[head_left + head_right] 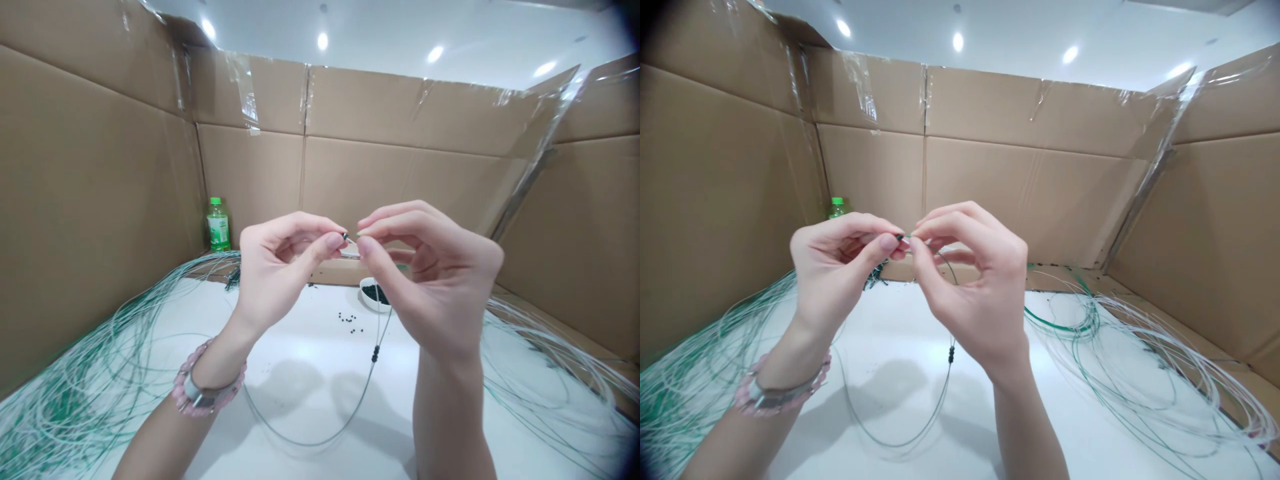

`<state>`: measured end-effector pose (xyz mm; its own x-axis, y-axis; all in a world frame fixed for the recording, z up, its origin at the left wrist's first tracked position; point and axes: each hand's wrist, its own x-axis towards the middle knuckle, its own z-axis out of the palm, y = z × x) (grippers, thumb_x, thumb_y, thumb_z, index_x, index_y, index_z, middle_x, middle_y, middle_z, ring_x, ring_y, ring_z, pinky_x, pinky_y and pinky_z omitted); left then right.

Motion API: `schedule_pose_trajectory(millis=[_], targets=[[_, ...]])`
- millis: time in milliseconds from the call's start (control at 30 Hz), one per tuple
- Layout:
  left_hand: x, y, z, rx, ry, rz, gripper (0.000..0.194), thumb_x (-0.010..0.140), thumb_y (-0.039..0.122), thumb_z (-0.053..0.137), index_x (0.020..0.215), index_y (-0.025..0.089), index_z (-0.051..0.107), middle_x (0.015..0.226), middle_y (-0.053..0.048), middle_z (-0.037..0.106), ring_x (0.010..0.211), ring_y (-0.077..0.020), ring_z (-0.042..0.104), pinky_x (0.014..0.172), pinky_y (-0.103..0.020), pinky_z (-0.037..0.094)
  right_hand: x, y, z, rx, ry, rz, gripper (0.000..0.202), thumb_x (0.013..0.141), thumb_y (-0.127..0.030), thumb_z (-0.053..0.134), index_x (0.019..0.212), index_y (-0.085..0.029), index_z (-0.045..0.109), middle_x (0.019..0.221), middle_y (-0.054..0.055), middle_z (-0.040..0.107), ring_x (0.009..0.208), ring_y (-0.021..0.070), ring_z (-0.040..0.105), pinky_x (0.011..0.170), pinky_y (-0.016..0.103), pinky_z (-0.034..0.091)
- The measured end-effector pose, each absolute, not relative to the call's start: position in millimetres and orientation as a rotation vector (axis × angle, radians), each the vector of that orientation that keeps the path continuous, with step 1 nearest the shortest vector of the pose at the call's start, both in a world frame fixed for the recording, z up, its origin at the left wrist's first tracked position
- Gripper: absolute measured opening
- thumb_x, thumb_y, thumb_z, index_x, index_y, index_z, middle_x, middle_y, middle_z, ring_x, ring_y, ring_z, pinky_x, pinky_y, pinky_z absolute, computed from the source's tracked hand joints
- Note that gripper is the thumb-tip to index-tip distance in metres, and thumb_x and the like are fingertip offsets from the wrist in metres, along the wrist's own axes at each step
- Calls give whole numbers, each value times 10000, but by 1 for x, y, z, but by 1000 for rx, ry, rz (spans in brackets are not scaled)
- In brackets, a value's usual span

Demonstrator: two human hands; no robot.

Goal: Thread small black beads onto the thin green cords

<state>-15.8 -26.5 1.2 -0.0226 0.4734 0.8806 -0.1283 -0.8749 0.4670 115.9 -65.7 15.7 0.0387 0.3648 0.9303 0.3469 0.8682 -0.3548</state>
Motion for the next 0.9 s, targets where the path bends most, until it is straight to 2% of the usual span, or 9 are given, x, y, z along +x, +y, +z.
schedule_pose_trajectory(millis=[367,600,900], targets=[[-15,-34,3,1966,410,2026,34,730,187,687,746,196,716,669,6,688,584,-94,630,537,-168,502,119,-73,17,-667,-1631,-141,146,744,-99,618,710,-239,642,766,-10,620,663,112,600,516,220,542],[-16,-31,1,2050,365,2021,102,752,120,655,786,204,702,712,24,686,616,-68,622,577,-141,524,120,-72,16,-661,-1641,-107,156,730,-63,620,714,-217,641,763,-6,611,670,108,592,545,220,553],[-16,-33,2,2008,458,2046,71,729,163,682,758,218,717,701,1,692,608,-110,631,564,-198,530,121,-72,16,-666,-1649,-132,169,741,-61,612,712,-227,633,761,-9,613,669,107,590,549,214,556]])
